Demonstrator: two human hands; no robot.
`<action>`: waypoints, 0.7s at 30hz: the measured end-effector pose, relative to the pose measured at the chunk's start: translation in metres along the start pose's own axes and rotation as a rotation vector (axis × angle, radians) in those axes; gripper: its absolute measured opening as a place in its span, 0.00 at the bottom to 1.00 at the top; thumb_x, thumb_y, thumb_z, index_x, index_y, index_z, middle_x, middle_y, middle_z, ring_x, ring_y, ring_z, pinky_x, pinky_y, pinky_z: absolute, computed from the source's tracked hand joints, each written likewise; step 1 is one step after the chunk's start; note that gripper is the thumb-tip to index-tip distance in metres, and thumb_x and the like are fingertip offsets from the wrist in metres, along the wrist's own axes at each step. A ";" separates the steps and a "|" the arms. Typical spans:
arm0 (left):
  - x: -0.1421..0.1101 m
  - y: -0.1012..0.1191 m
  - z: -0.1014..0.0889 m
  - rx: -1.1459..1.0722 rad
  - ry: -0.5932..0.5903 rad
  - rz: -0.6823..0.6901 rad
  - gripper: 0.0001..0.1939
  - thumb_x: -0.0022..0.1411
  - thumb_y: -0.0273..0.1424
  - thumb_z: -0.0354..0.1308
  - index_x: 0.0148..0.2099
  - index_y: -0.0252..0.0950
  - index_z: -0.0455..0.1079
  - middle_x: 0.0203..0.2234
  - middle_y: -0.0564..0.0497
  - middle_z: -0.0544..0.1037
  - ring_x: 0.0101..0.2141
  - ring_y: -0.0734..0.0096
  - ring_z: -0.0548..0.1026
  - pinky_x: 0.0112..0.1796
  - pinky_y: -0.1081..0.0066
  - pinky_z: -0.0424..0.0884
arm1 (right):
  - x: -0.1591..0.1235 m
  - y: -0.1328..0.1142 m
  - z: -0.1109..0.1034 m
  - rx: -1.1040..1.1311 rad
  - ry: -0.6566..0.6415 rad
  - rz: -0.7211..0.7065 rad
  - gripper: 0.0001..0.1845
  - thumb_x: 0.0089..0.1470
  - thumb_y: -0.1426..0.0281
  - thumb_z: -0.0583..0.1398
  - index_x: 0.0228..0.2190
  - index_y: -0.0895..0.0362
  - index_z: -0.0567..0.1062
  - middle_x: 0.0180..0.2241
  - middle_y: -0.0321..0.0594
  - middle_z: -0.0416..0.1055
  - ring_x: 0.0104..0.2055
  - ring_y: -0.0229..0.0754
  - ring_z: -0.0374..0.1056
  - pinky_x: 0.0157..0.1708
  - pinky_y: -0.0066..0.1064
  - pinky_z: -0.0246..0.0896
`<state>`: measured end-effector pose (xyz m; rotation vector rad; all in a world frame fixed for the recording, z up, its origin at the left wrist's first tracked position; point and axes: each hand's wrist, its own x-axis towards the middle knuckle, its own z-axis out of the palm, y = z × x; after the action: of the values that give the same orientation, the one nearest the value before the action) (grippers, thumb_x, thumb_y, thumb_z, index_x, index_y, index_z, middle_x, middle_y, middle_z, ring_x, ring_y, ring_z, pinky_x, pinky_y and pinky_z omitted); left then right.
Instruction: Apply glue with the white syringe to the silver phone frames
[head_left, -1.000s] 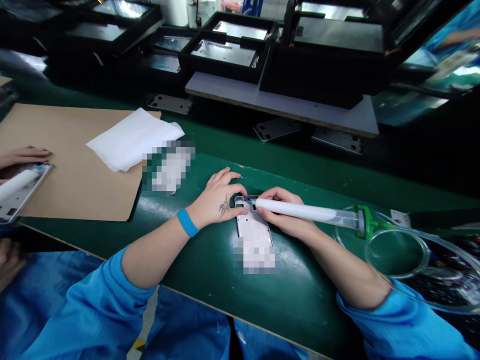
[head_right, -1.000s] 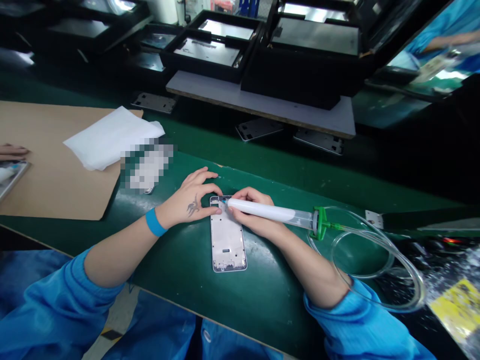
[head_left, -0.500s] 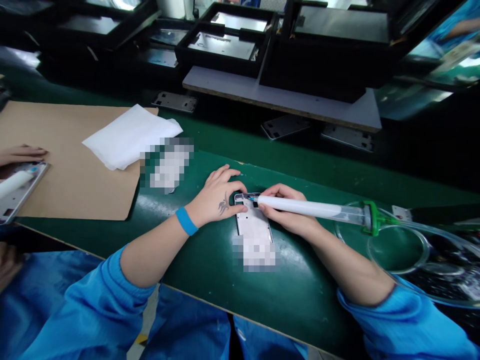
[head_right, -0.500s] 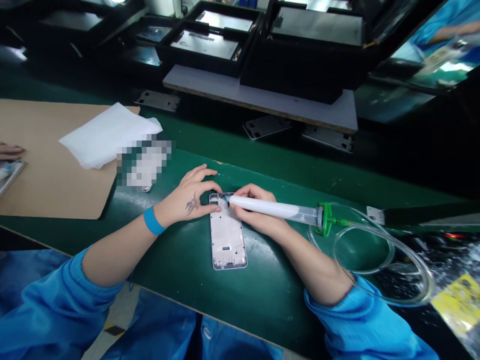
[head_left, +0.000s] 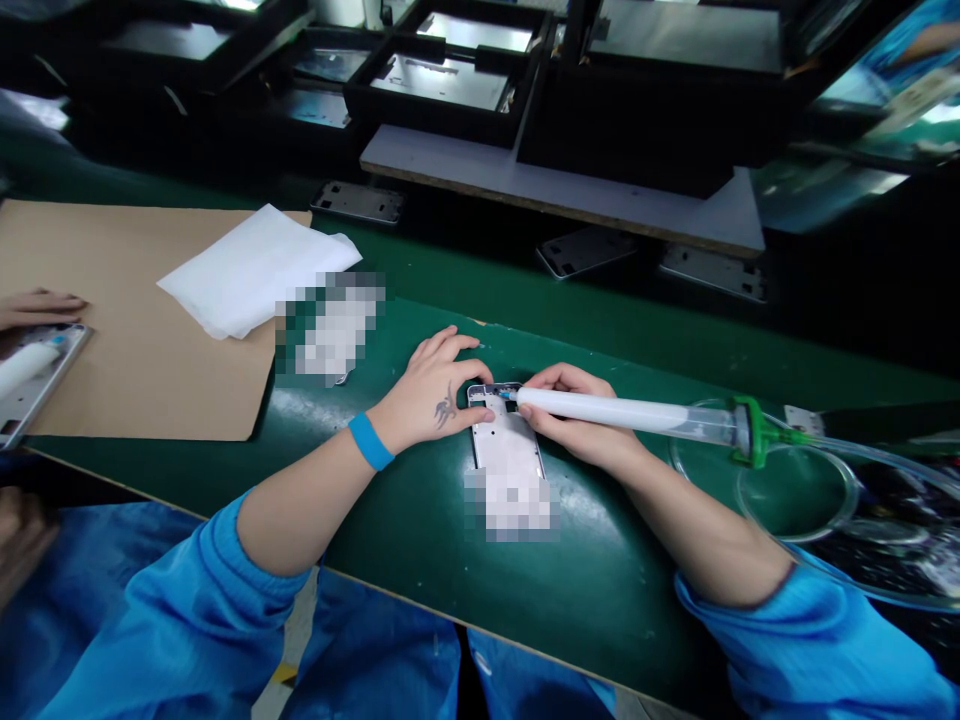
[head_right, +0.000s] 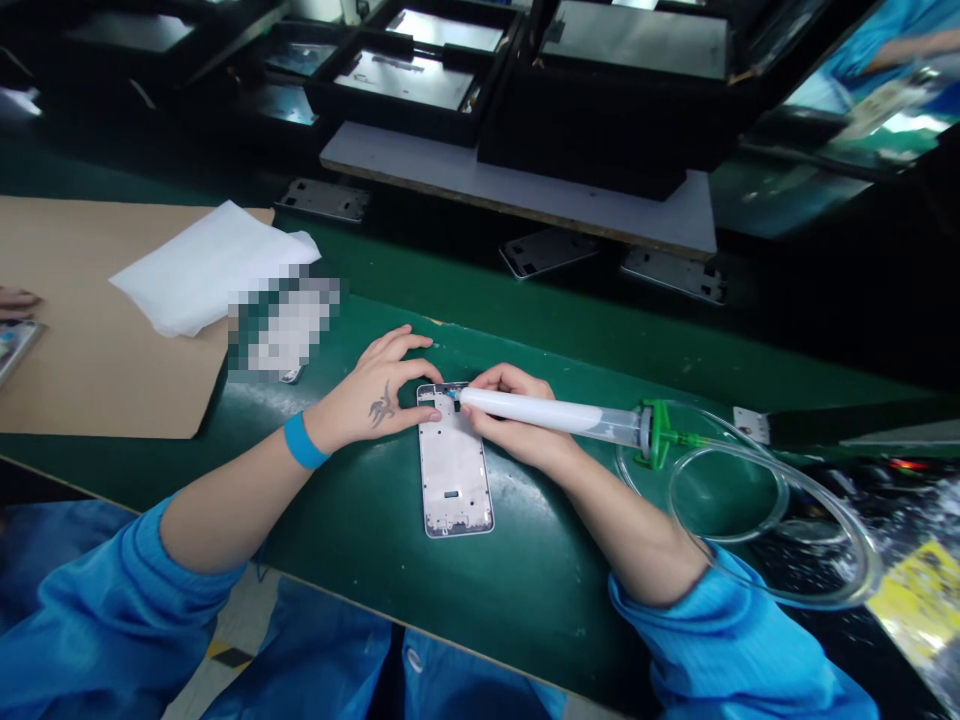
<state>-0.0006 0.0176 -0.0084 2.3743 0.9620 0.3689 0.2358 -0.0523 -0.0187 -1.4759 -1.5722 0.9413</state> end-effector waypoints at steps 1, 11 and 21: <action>0.000 0.000 0.000 0.002 0.001 0.000 0.21 0.59 0.47 0.71 0.50 0.42 0.78 0.65 0.42 0.67 0.72 0.35 0.51 0.68 0.36 0.53 | 0.000 0.000 0.000 -0.004 0.000 -0.003 0.09 0.50 0.64 0.70 0.32 0.50 0.76 0.28 0.38 0.77 0.27 0.43 0.71 0.25 0.33 0.64; -0.001 0.002 -0.001 -0.005 -0.003 -0.027 0.22 0.57 0.46 0.73 0.50 0.42 0.78 0.65 0.42 0.67 0.73 0.36 0.51 0.68 0.37 0.54 | 0.001 -0.004 0.002 0.006 0.022 0.028 0.10 0.48 0.63 0.70 0.31 0.51 0.76 0.27 0.37 0.76 0.26 0.42 0.71 0.25 0.32 0.64; -0.004 -0.001 0.002 0.003 0.014 -0.018 0.21 0.58 0.45 0.73 0.50 0.43 0.78 0.65 0.42 0.67 0.73 0.37 0.51 0.67 0.37 0.55 | 0.003 0.000 0.007 0.045 0.048 0.020 0.12 0.49 0.61 0.70 0.32 0.53 0.78 0.29 0.40 0.78 0.27 0.43 0.73 0.26 0.32 0.66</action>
<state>-0.0031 0.0153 -0.0108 2.3670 0.9902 0.3779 0.2292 -0.0492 -0.0217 -1.4742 -1.4952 0.9404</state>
